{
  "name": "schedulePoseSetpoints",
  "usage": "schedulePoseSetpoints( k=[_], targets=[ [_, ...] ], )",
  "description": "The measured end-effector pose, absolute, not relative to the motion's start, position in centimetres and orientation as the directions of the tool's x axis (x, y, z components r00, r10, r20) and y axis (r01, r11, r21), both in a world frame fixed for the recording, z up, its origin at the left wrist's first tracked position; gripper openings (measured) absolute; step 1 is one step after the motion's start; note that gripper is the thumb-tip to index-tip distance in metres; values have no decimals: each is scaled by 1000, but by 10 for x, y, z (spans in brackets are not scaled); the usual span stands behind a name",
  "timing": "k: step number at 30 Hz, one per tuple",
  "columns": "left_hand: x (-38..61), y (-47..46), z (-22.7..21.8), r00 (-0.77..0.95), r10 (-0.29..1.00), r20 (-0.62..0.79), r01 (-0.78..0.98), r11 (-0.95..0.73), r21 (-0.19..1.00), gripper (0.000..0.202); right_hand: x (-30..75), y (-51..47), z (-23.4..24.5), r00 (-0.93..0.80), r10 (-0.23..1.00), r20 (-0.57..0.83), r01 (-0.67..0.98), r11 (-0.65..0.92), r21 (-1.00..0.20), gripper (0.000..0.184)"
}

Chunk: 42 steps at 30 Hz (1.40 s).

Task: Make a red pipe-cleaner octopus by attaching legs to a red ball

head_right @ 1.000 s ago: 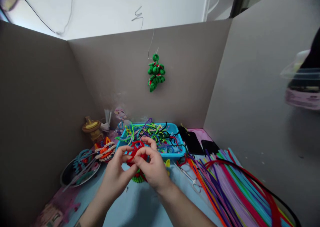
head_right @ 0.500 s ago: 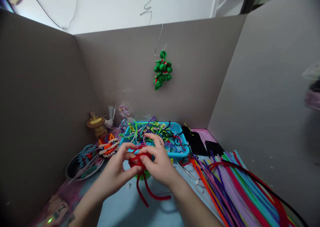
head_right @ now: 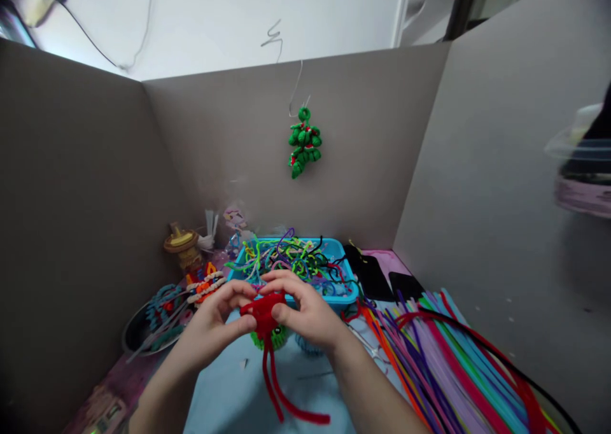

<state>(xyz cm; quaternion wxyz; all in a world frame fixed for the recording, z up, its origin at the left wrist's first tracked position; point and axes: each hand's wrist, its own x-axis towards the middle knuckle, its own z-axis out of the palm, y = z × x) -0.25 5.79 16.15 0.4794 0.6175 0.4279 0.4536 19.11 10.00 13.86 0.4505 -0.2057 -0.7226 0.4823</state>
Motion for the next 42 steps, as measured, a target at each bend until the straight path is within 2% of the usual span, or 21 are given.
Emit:
schedulePoseSetpoints(
  k=[3, 5, 9, 13, 15, 17, 20, 22, 25, 30, 35, 39, 42],
  targets=[
    [-8, 64, 155, 214, 961, 175, 8, -181, 983, 28, 187, 103, 135, -492, 758, 428, -231, 361, -904, 35],
    [-12, 67, 152, 240, 956, 168, -70, -156, 985, 31, 185, 104, 131, -465, 798, 383, -348, 233, -908, 32],
    [-14, 71, 148, 266, 950, 166, -127, -136, 983, 33, 181, 105, 122, -419, 868, 267, -597, -41, -801, 26],
    [-14, 71, 148, 322, 938, 125, -72, -108, 992, 27, 181, 108, 116, -427, 879, 212, -613, -109, -782, 27],
    [-12, 70, 149, 298, 945, 132, -28, -130, 991, 20, 182, 110, 114, -432, 877, 212, -570, -83, -818, 31],
    [-10, 68, 150, 254, 955, 151, 41, -167, 985, 13, 185, 112, 114, -469, 854, 227, -481, -31, -876, 41],
    [-4, 65, 154, 222, 959, 175, 166, -214, 963, 6, 192, 110, 121, -532, 798, 283, -272, 156, -950, 52],
    [-1, 63, 156, 214, 960, 180, 233, -229, 945, 8, 196, 106, 128, -541, 779, 317, -100, 315, -944, 42],
    [0, 62, 159, 222, 957, 185, 281, -245, 928, 12, 201, 101, 137, -565, 766, 306, 74, 417, -906, 22],
    [-6, 63, 161, 381, 915, 131, 257, -241, 936, 20, 204, 102, 137, -655, 678, 332, 62, 487, -871, 14],
    [-10, 62, 156, 367, 912, 184, 238, -283, 929, 12, 207, 106, 132, -717, 584, 381, 2, 548, -837, 19],
    [-9, 61, 158, 451, 881, 142, 132, -223, 966, 21, 207, 104, 138, -732, 544, 409, 6, 606, -796, 14],
    [-4, 59, 163, 486, 869, 95, 132, -181, 975, 20, 206, 100, 145, -749, 502, 432, 50, 694, -718, 8]
  ],
)
